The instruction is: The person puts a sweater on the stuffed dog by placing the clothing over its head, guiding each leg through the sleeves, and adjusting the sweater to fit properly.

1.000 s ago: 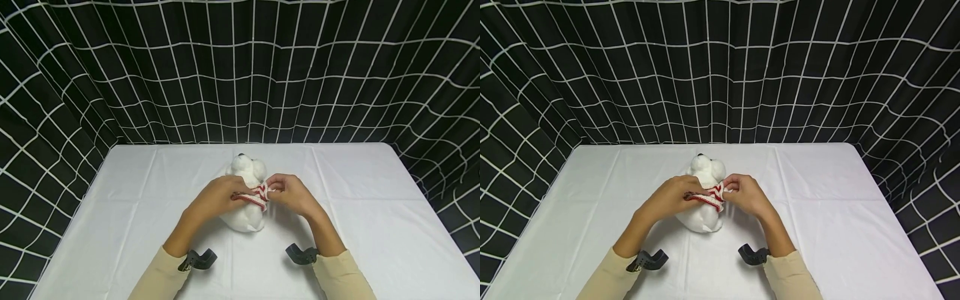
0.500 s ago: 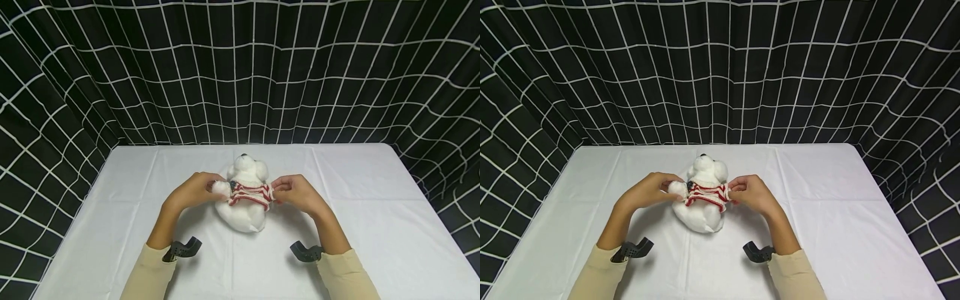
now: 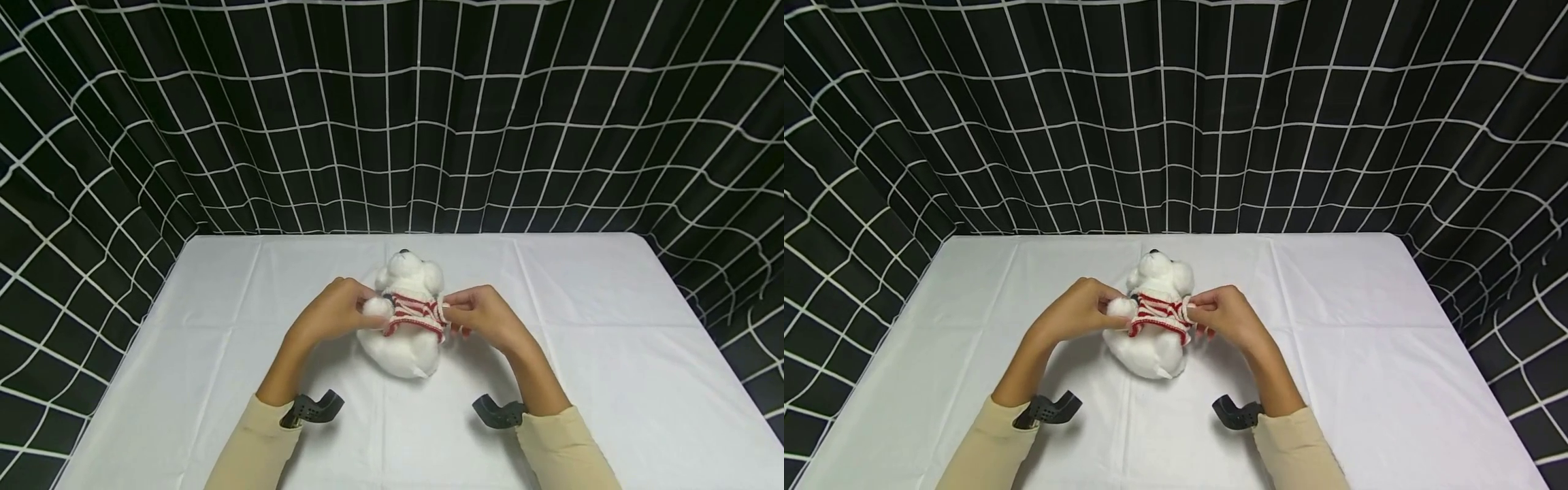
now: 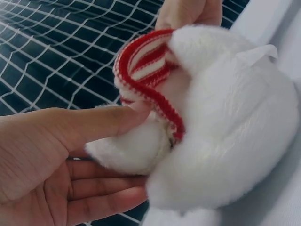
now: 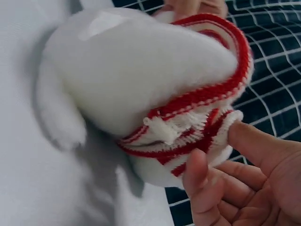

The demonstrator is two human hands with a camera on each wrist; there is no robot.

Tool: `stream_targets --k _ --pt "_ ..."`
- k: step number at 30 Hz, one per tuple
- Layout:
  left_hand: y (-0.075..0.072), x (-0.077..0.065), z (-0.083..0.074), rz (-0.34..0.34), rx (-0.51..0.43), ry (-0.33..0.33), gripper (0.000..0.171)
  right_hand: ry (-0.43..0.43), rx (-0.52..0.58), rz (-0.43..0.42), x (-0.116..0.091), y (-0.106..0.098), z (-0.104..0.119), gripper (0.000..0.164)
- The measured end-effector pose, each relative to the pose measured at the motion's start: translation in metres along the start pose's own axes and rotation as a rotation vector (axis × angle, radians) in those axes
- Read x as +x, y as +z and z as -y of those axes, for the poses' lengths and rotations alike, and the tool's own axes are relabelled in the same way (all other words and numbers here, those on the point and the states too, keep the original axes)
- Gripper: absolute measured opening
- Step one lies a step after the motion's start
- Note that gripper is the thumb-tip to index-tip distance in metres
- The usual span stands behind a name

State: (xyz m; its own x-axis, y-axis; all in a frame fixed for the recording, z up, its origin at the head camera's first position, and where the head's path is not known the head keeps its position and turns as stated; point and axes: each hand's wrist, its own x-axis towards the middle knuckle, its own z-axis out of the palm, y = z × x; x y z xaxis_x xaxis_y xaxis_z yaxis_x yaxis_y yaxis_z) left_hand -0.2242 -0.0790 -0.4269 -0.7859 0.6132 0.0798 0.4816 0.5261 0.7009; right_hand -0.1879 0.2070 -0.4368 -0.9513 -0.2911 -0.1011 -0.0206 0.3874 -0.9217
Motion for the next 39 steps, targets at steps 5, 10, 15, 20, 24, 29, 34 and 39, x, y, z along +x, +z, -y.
stream_targets --k 5,10,15,20,24,29,34,39 --pt "0.0021 0.0015 -0.0051 -0.005 0.037 -0.002 0.025 0.026 -0.032 -0.02 -0.0006 0.004 0.0035 0.035" --pt "0.0025 0.0018 -0.0075 -0.007 0.033 0.0 0.024 0.031 -0.126 -0.009 -0.0003 0.0059 0.0058 0.038" --pt "0.001 0.001 -0.0067 -0.006 0.009 -0.005 0.014 0.023 -0.183 -0.024 0.0017 0.009 0.0047 0.026" --pt "0.0 0.0015 -0.0064 -0.014 -0.001 -0.011 0.012 0.033 -0.154 0.0 -0.0004 0.0056 0.0028 0.027" --pt "-0.0001 0.0011 -0.0058 -0.012 -0.02 -0.027 0.012 0.022 -0.152 0.068 -0.0031 0.0012 0.0021 0.033" --pt "-0.0002 0.0004 -0.0054 0.0 -0.051 -0.035 0.012 0.015 -0.108 0.119 -0.0016 0.0007 -0.0011 0.037" --pt "0.0 0.0 -0.005 0.005 -0.073 -0.041 0.011 0.017 -0.052 0.085 0.0007 0.0033 -0.0033 0.03" --pt "-0.001 0.0 -0.0056 0.009 -0.069 -0.032 0.011 0.061 -0.027 0.024 0.0012 0.0064 -0.002 0.005"
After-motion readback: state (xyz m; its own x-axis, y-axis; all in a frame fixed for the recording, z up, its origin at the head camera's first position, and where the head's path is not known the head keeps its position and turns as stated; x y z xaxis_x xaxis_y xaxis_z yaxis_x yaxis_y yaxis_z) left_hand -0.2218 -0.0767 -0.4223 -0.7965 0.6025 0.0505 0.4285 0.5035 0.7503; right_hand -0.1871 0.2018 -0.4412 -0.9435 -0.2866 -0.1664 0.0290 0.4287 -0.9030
